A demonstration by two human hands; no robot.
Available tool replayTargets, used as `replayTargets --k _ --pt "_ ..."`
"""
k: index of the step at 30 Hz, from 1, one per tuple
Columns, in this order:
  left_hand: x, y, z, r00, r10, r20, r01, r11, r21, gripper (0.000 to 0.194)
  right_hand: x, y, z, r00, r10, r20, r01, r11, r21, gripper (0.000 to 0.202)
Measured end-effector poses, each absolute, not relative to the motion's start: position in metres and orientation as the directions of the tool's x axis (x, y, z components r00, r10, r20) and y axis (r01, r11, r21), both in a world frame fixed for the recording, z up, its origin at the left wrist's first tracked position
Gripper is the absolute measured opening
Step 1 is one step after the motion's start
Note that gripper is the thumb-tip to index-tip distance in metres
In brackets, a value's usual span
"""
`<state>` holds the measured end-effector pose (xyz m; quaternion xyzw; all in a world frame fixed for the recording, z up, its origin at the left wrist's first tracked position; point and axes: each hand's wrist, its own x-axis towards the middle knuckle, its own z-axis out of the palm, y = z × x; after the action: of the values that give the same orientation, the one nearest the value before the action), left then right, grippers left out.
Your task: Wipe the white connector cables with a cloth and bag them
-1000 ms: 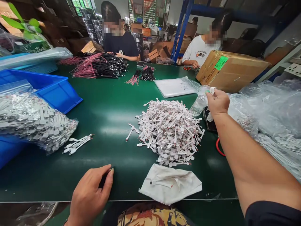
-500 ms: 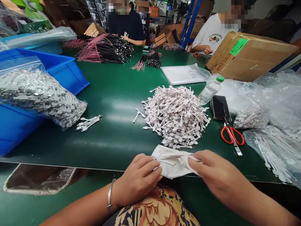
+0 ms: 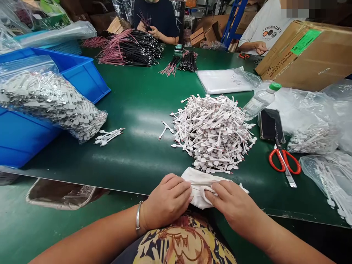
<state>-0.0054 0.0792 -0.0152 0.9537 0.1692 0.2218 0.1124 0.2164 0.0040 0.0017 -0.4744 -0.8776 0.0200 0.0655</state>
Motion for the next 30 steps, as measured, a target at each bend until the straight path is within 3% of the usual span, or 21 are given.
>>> replayTargets --k 30 --pt "-0.005 0.078 -0.016 0.815 0.402 0.417 0.296 -0.908 0.296 0.017 0.202 0.0 0.004 -0.526 0.837 0.152 0.839 0.54 -0.071 0.026"
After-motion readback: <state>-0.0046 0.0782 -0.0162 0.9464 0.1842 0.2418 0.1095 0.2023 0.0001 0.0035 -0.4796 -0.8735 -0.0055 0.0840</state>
